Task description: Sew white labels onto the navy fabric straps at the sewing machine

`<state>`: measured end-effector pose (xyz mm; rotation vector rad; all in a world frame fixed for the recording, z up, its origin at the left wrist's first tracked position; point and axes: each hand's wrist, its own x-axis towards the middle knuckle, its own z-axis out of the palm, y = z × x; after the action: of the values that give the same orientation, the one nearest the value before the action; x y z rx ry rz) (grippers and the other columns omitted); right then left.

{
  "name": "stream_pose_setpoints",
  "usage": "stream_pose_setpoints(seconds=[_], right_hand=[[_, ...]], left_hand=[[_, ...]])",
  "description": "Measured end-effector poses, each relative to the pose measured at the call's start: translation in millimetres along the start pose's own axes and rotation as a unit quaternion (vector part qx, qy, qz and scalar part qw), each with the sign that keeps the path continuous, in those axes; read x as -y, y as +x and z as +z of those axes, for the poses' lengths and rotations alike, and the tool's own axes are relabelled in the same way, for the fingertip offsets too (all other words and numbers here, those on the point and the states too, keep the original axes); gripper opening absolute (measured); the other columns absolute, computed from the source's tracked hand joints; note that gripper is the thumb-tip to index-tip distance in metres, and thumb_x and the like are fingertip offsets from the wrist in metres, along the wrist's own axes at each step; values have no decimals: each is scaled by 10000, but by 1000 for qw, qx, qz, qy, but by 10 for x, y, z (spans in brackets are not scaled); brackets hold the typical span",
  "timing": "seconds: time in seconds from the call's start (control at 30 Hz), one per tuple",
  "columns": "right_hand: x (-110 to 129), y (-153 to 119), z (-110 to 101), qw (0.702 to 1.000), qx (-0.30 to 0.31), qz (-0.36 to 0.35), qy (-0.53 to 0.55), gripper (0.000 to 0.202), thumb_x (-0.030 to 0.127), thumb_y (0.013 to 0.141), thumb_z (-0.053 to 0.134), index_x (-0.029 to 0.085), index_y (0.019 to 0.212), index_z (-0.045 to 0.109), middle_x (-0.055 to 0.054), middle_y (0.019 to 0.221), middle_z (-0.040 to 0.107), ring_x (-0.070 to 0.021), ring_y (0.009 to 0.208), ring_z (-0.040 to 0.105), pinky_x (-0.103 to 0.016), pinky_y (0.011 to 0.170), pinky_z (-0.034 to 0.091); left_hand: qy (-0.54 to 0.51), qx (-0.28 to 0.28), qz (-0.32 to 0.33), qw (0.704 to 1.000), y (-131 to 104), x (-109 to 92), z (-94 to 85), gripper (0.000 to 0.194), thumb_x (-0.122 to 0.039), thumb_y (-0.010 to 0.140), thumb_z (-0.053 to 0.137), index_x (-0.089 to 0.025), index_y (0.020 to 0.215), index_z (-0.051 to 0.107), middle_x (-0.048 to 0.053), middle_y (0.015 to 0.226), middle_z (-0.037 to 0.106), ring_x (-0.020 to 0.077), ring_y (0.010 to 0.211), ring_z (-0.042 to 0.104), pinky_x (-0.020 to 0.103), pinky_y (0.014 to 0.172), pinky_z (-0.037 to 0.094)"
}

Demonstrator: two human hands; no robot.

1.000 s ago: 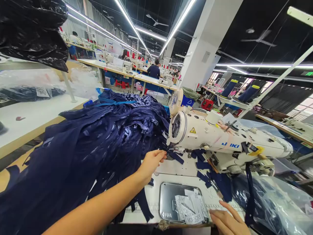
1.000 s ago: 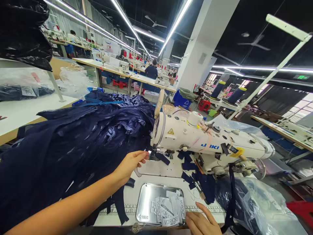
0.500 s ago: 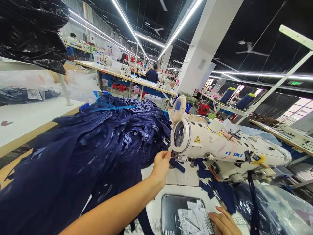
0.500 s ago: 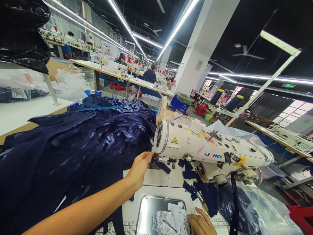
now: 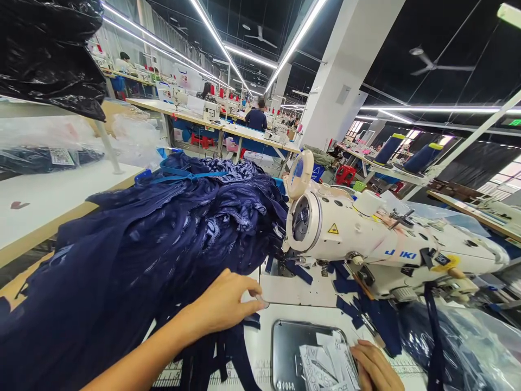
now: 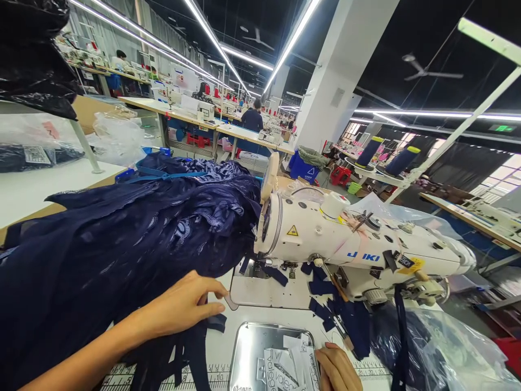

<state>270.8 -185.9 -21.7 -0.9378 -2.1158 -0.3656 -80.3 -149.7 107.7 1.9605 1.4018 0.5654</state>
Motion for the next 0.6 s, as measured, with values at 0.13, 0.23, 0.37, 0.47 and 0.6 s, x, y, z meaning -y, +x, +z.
stream_pose_setpoints(seconds=[0.13,0.23,0.37,0.47,0.6], right_hand=[[-24,-34,-20,999,14,-29,-9,190,108,814,450,124,950,582,-98,882,603,-194,864,574,-302,741,482],[-16,-72,-9,1000,13,-2,5,201,101,828,425,124,966,569,-102,901,589,-197,879,562,-320,759,468],[11,-102,19,1000,4,15,14,217,99,831,425,130,998,560,-103,926,574,-199,899,544,-325,777,446],[43,-82,33,999,-17,23,21,231,77,821,421,133,997,559,-102,923,572,-201,890,542,-327,773,435],[91,-22,30,998,-26,29,41,225,74,813,426,133,979,566,-104,899,577,-209,847,551,-340,734,437]], left_hand=[[27,-193,2,981,274,-41,-64,188,-316,760,482,-200,826,615,3,833,601,150,721,505,306,720,330],[-62,-241,2,969,590,-70,14,204,-282,707,553,-195,882,614,22,910,589,163,797,502,301,742,354],[-168,-252,29,953,781,-89,150,84,-178,680,541,-170,606,580,7,735,571,149,751,500,286,744,356],[-330,-280,59,899,748,-159,124,94,-202,696,532,-171,607,542,-16,683,543,118,687,488,252,689,363],[-503,-226,145,821,737,-300,-58,116,-262,706,563,-178,649,508,-22,677,560,110,746,529,232,732,380]])
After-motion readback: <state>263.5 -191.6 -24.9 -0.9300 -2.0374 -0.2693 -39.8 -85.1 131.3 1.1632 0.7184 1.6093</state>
